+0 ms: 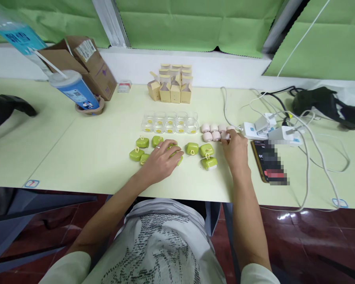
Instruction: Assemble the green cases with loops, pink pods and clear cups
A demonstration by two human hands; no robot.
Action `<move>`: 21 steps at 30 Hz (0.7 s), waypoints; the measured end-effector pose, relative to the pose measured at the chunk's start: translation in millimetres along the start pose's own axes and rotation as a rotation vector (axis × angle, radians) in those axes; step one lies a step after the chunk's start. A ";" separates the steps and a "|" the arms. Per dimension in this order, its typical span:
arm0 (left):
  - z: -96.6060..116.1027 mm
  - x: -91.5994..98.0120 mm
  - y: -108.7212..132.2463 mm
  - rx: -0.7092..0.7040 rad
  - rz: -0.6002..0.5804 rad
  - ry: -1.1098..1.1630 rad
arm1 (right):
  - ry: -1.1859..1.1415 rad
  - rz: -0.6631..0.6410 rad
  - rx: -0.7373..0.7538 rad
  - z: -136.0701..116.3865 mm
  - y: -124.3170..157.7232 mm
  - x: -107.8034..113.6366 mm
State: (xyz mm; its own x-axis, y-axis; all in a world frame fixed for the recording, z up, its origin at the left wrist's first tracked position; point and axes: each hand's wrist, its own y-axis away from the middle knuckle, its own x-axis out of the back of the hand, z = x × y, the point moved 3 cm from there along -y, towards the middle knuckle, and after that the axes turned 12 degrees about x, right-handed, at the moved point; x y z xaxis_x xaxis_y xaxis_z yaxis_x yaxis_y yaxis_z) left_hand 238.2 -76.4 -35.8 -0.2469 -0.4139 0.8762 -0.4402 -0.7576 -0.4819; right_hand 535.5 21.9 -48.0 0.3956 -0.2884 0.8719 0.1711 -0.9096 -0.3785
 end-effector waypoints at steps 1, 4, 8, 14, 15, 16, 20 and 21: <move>-0.4 0.1 0.0 0.000 0.003 0.002 | 0.019 0.005 -0.024 -3.9 1.1 4.4; -1.9 0.3 -0.5 0.018 -0.007 0.014 | 0.094 0.093 -0.021 -28.3 7.0 22.3; -4.0 2.0 -1.3 0.061 -0.017 0.043 | 0.051 0.067 0.390 -83.0 16.5 21.7; -10.2 11.3 -3.4 0.170 0.045 0.147 | 0.140 -0.173 0.593 -110.7 19.2 -5.2; -11.3 13.5 -3.7 0.199 0.064 0.201 | 0.106 -0.158 0.593 -110.1 18.7 -2.0; -12.2 15.8 -4.0 0.231 0.087 0.274 | 0.049 -0.129 0.584 -109.5 18.4 3.2; -10.2 22.2 -2.9 0.355 0.136 0.736 | -0.236 0.066 0.530 -118.5 22.7 23.1; -8.2 22.2 -2.4 0.377 0.119 0.864 | -0.273 0.117 0.532 -124.0 24.8 24.0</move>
State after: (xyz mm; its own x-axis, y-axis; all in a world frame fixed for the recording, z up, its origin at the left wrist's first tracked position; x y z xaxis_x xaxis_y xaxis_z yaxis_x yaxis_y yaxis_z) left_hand 226.7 -79.6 -15.2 -0.8918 -0.0965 0.4419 -0.1007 -0.9100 -0.4021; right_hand 437.4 -44.6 2.1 0.6439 -0.2260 0.7310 0.5126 -0.5818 -0.6314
